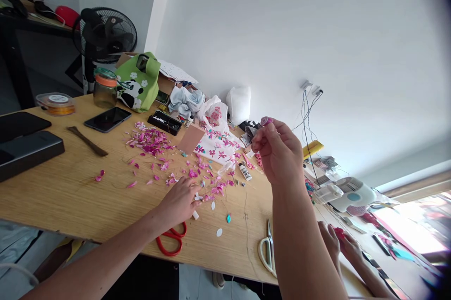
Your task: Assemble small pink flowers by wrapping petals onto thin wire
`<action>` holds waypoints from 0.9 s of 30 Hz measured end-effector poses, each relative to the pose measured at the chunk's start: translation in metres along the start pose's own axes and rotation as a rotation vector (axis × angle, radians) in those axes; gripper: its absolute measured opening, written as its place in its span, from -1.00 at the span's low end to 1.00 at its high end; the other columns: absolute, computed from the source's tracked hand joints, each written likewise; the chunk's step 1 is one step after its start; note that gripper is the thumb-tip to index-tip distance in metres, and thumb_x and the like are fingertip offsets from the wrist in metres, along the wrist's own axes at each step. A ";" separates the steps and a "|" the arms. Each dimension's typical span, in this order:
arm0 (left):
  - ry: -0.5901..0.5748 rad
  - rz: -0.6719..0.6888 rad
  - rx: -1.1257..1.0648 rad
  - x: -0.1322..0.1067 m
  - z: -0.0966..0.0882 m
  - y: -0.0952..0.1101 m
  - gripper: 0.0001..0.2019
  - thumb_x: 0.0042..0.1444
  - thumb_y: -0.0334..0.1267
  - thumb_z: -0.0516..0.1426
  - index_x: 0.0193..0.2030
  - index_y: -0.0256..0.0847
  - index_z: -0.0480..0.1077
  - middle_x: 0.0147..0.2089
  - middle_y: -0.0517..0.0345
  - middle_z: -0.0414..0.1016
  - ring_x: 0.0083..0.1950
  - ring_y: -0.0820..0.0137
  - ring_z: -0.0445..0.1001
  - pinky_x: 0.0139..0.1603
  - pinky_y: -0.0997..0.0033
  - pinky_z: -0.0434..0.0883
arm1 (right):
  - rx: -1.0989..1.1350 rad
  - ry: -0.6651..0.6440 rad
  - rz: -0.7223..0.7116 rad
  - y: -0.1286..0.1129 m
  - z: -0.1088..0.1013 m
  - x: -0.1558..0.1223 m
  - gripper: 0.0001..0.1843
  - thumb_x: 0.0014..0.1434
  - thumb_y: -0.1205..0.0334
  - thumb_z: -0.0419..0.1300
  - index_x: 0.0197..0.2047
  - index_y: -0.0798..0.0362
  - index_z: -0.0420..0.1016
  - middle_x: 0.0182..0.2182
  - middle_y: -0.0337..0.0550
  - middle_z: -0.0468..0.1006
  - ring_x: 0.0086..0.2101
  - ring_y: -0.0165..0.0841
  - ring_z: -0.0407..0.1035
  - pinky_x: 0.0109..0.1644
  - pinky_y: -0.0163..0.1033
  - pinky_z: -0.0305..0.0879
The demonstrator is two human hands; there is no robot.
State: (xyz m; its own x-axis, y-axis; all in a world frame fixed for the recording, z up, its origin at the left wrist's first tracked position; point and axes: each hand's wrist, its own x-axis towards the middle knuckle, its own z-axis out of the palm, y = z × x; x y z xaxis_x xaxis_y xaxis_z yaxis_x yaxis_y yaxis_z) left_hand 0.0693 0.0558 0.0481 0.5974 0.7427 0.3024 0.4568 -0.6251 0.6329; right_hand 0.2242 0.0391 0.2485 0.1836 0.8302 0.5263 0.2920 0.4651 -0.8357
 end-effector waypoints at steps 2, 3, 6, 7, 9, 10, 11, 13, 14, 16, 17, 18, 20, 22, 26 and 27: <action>-0.010 -0.013 -0.008 0.009 0.000 -0.001 -0.68 0.03 -0.38 0.20 -0.03 -0.22 0.45 0.05 -0.08 0.45 0.14 0.12 0.34 0.16 0.13 0.29 | -0.023 -0.020 -0.005 -0.004 0.001 0.004 -0.75 0.15 0.05 0.20 -0.21 0.04 0.34 -0.54 -0.31 0.36 -0.58 -0.51 0.25 -0.51 -0.33 0.16; -0.014 -0.012 -0.012 0.013 0.001 -0.001 -0.65 0.00 -0.38 0.22 -0.01 -0.21 0.44 0.05 -0.07 0.45 0.14 0.12 0.34 0.16 0.13 0.29 | -0.031 -0.029 -0.006 -0.005 0.002 0.006 -0.75 0.16 0.05 0.20 -0.21 0.04 0.34 -0.54 -0.31 0.36 -0.57 -0.51 0.25 -0.51 -0.32 0.16; -0.019 0.010 -0.059 0.026 0.004 0.000 -0.54 -0.09 -0.37 0.30 0.01 -0.21 0.42 0.06 -0.08 0.45 0.14 0.11 0.35 0.17 0.14 0.27 | -0.035 -0.041 -0.007 -0.007 0.002 0.015 -0.74 0.17 0.04 0.20 -0.20 0.04 0.34 -0.53 -0.31 0.36 -0.57 -0.51 0.25 -0.51 -0.32 0.18; -0.021 0.012 -0.096 0.030 0.006 0.000 -0.52 -0.12 -0.34 0.32 0.01 -0.21 0.42 0.06 -0.09 0.46 0.13 0.10 0.36 0.17 0.15 0.26 | -0.033 -0.039 -0.009 -0.007 0.003 0.019 -0.75 0.17 0.04 0.20 -0.20 0.03 0.34 -0.53 -0.32 0.36 -0.58 -0.51 0.25 -0.52 -0.32 0.18; -0.022 -0.004 -0.173 0.037 0.010 0.002 -0.50 -0.14 -0.26 0.33 0.01 -0.22 0.42 0.03 -0.11 0.49 0.10 0.09 0.39 0.14 0.16 0.28 | -0.030 -0.034 -0.016 -0.008 0.003 0.027 -0.75 0.17 0.04 0.20 -0.20 0.02 0.34 -0.54 -0.32 0.37 -0.59 -0.52 0.24 -0.53 -0.33 0.17; -0.015 -0.018 -0.204 0.041 0.012 0.003 -0.52 -0.10 -0.23 0.31 0.02 -0.22 0.42 0.02 -0.11 0.50 0.07 0.09 0.42 0.11 0.17 0.30 | -0.030 -0.035 -0.014 -0.008 0.003 0.031 -0.75 0.17 0.04 0.21 -0.20 0.03 0.34 -0.54 -0.33 0.37 -0.60 -0.53 0.24 -0.53 -0.33 0.17; -0.004 -0.032 -0.224 0.044 0.014 0.003 -0.57 -0.04 -0.22 0.27 0.02 -0.22 0.42 -0.01 -0.11 0.52 0.04 0.12 0.44 0.07 0.21 0.32 | -0.028 -0.034 -0.008 -0.009 0.003 0.034 -0.75 0.16 0.05 0.21 -0.21 0.03 0.35 -0.55 -0.33 0.37 -0.60 -0.53 0.24 -0.53 -0.34 0.17; 0.023 -0.058 -0.244 0.049 0.016 0.000 -0.69 0.08 -0.26 0.17 -0.01 -0.21 0.45 -0.08 -0.06 0.56 -0.06 0.19 0.50 -0.04 0.29 0.37 | -0.021 -0.021 0.017 -0.012 0.002 0.040 -0.75 0.15 0.06 0.23 -0.23 0.04 0.35 -0.55 -0.32 0.38 -0.60 -0.54 0.24 -0.53 -0.35 0.19; 0.032 -0.072 -0.254 0.051 0.016 -0.002 -0.74 0.11 -0.30 0.12 -0.06 -0.21 0.48 -0.14 -0.03 0.58 -0.13 0.23 0.52 -0.10 0.33 0.38 | -0.015 -0.007 0.028 -0.014 0.001 0.043 -0.75 0.14 0.07 0.24 -0.25 0.05 0.35 -0.56 -0.32 0.39 -0.60 -0.54 0.25 -0.54 -0.35 0.19; 0.039 -0.103 -0.274 0.055 0.016 -0.009 -0.79 0.13 -0.32 0.07 -0.19 -0.22 0.53 -0.28 0.02 0.60 -0.26 0.29 0.53 -0.21 0.38 0.38 | -0.001 0.030 0.029 -0.018 -0.004 0.048 -0.76 0.12 0.08 0.26 -0.28 0.05 0.35 -0.57 -0.33 0.38 -0.61 -0.53 0.25 -0.54 -0.36 0.19; 0.040 -0.118 -0.284 0.056 0.016 -0.013 -0.80 0.13 -0.32 0.07 -0.25 -0.23 0.54 -0.33 0.03 0.60 -0.30 0.29 0.53 -0.25 0.40 0.38 | 0.001 0.046 0.022 -0.020 -0.007 0.050 -0.76 0.12 0.08 0.26 -0.29 0.05 0.35 -0.58 -0.33 0.38 -0.61 -0.53 0.25 -0.54 -0.36 0.19; 0.041 -0.132 -0.297 0.057 0.016 -0.018 -0.80 0.12 -0.31 0.08 -0.29 -0.23 0.55 -0.35 0.04 0.60 -0.32 0.30 0.53 -0.27 0.41 0.38 | 0.000 0.057 0.011 -0.022 -0.011 0.053 -0.76 0.12 0.08 0.27 -0.30 0.05 0.35 -0.58 -0.33 0.37 -0.61 -0.53 0.25 -0.54 -0.35 0.20; 0.044 -0.153 -0.327 0.059 0.015 -0.025 -0.80 0.12 -0.30 0.08 -0.32 -0.24 0.55 -0.34 0.04 0.61 -0.30 0.30 0.53 -0.27 0.42 0.38 | -0.006 0.074 -0.011 -0.025 -0.020 0.058 -0.76 0.12 0.08 0.27 -0.31 0.04 0.34 -0.57 -0.34 0.36 -0.60 -0.53 0.26 -0.52 -0.34 0.22; 0.047 -0.168 -0.361 0.060 0.014 -0.029 -0.80 0.11 -0.30 0.08 -0.29 -0.26 0.55 -0.30 0.02 0.62 -0.27 0.30 0.54 -0.26 0.43 0.39 | -0.009 0.086 -0.019 -0.028 -0.026 0.063 -0.76 0.12 0.08 0.28 -0.32 0.03 0.34 -0.57 -0.34 0.36 -0.60 -0.52 0.27 -0.51 -0.33 0.23; 0.049 -0.149 -0.424 0.063 0.012 -0.022 -0.70 -0.01 -0.23 0.21 -0.14 -0.31 0.52 -0.20 -0.05 0.61 -0.20 0.26 0.54 -0.21 0.39 0.41 | 0.008 0.098 0.000 -0.031 -0.025 0.066 -0.77 0.11 0.10 0.29 -0.34 0.03 0.35 -0.58 -0.34 0.36 -0.60 -0.53 0.25 -0.52 -0.34 0.23; 0.047 -0.126 -0.442 0.065 0.012 -0.018 -0.64 -0.06 -0.21 0.25 -0.10 -0.31 0.51 -0.16 -0.06 0.60 -0.17 0.25 0.53 -0.18 0.39 0.41 | 0.014 0.101 0.013 -0.032 -0.022 0.065 -0.77 0.10 0.10 0.29 -0.35 0.04 0.35 -0.58 -0.34 0.35 -0.61 -0.53 0.25 -0.53 -0.35 0.22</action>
State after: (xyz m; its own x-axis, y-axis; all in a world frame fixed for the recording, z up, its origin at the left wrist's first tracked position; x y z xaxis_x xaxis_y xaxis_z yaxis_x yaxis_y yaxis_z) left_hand 0.1079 0.1124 0.0479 0.5201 0.8229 0.2287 0.1932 -0.3742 0.9070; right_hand 0.2475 0.0718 0.3127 0.2813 0.8014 0.5278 0.2764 0.4590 -0.8443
